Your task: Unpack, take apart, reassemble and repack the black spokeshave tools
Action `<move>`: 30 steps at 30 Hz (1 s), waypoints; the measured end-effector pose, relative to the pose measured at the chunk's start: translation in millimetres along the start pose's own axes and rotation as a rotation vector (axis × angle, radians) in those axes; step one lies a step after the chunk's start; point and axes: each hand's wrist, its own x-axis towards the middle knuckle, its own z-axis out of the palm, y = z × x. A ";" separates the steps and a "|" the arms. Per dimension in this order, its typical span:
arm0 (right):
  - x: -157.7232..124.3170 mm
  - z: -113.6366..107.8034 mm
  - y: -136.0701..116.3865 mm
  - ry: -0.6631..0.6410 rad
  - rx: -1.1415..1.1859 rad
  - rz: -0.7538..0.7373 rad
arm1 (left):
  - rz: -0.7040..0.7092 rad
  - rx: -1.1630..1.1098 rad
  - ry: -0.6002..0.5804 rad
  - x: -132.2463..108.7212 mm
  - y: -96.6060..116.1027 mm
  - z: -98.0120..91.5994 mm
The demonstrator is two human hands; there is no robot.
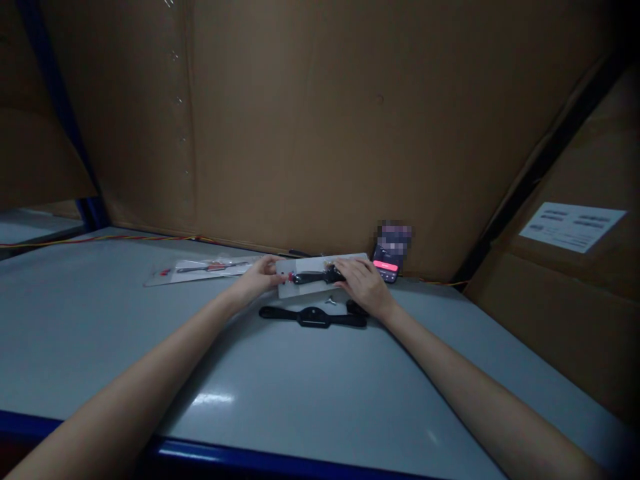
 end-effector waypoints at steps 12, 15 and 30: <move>28.0 -21.7 -21.3 0.016 0.092 0.119 | 0.227 -0.049 0.047 -17.6 29.2 16.0; 32.6 -27.0 -21.3 -0.025 0.054 0.184 | 0.225 -0.028 0.026 -24.0 39.8 17.3; 35.3 -45.0 -18.3 -0.118 -0.057 0.124 | 0.153 0.100 0.080 -25.2 56.6 -2.7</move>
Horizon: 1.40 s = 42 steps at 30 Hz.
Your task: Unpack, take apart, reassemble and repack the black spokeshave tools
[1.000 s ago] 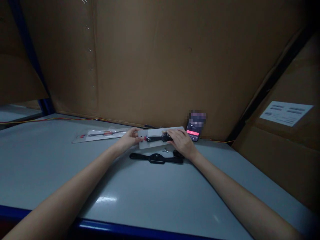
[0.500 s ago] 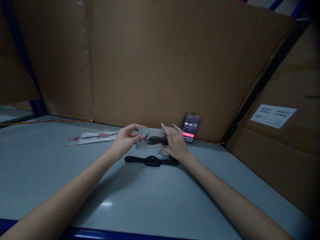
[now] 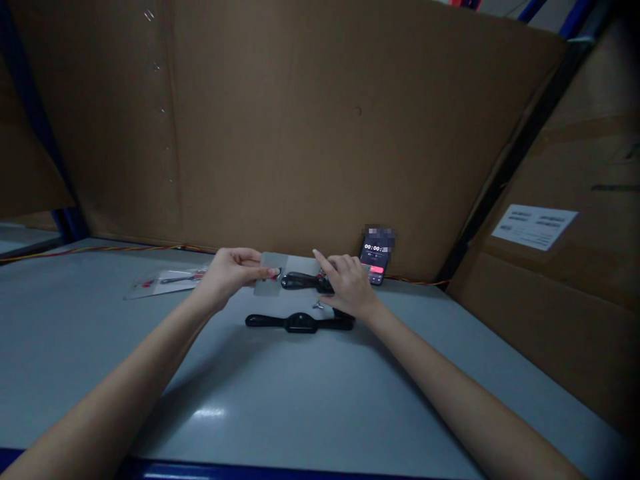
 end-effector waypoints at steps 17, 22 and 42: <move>-1.9 1.7 7.1 -0.001 0.152 -0.035 | -0.013 -0.001 -0.048 3.3 1.1 -6.6; -1.7 0.4 8.0 0.009 0.161 -0.035 | -0.051 -0.090 -0.042 1.8 6.4 -4.7; -3.4 5.1 2.7 0.008 0.217 -0.021 | -0.050 -0.131 0.109 8.2 -4.1 -7.0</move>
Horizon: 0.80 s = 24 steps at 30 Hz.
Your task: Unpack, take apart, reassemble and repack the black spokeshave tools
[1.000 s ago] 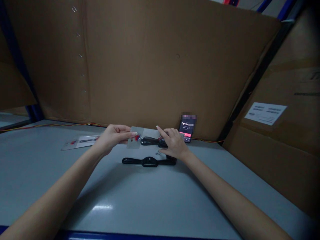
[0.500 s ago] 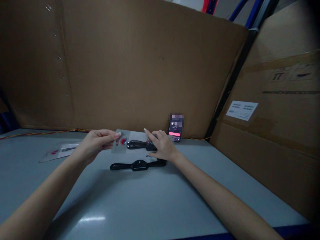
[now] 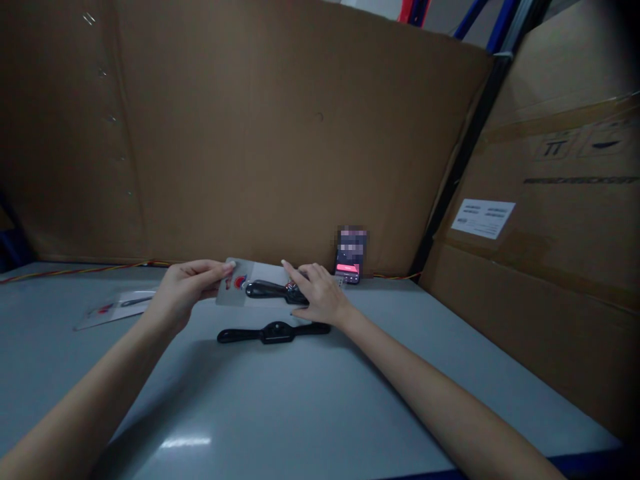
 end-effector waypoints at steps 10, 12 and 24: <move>0.6 0.5 -2.2 0.008 0.005 0.010 | 0.023 0.016 0.066 -1.9 1.9 4.6; 0.5 -1.0 -4.9 0.020 0.011 0.023 | 0.045 -0.006 0.080 -2.7 0.6 6.7; -6.1 -5.9 -11.0 0.026 0.089 0.092 | -0.085 -0.326 -0.075 -0.7 -17.9 12.5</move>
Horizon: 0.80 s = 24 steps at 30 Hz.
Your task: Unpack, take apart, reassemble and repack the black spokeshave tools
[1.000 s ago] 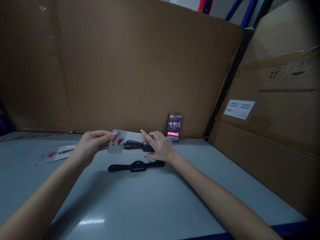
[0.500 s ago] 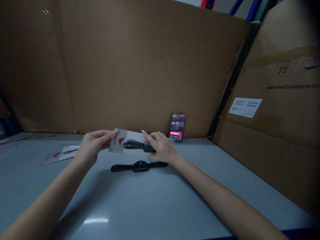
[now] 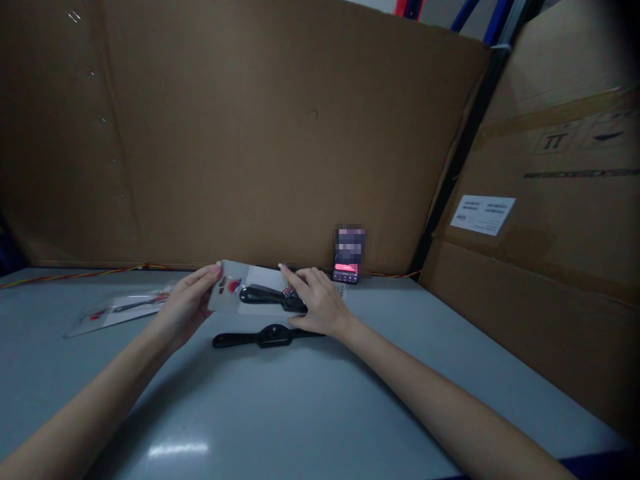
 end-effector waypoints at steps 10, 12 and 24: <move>-0.5 1.1 1.0 -0.027 0.047 0.011 | 0.029 0.067 -0.024 0.3 -2.7 -0.9; -0.4 -0.3 1.7 -0.032 0.054 0.022 | 0.024 0.071 -0.054 0.0 -1.0 -1.1; -2.8 0.2 4.1 -0.038 0.064 0.003 | -0.114 0.166 -0.189 -1.0 10.6 -7.0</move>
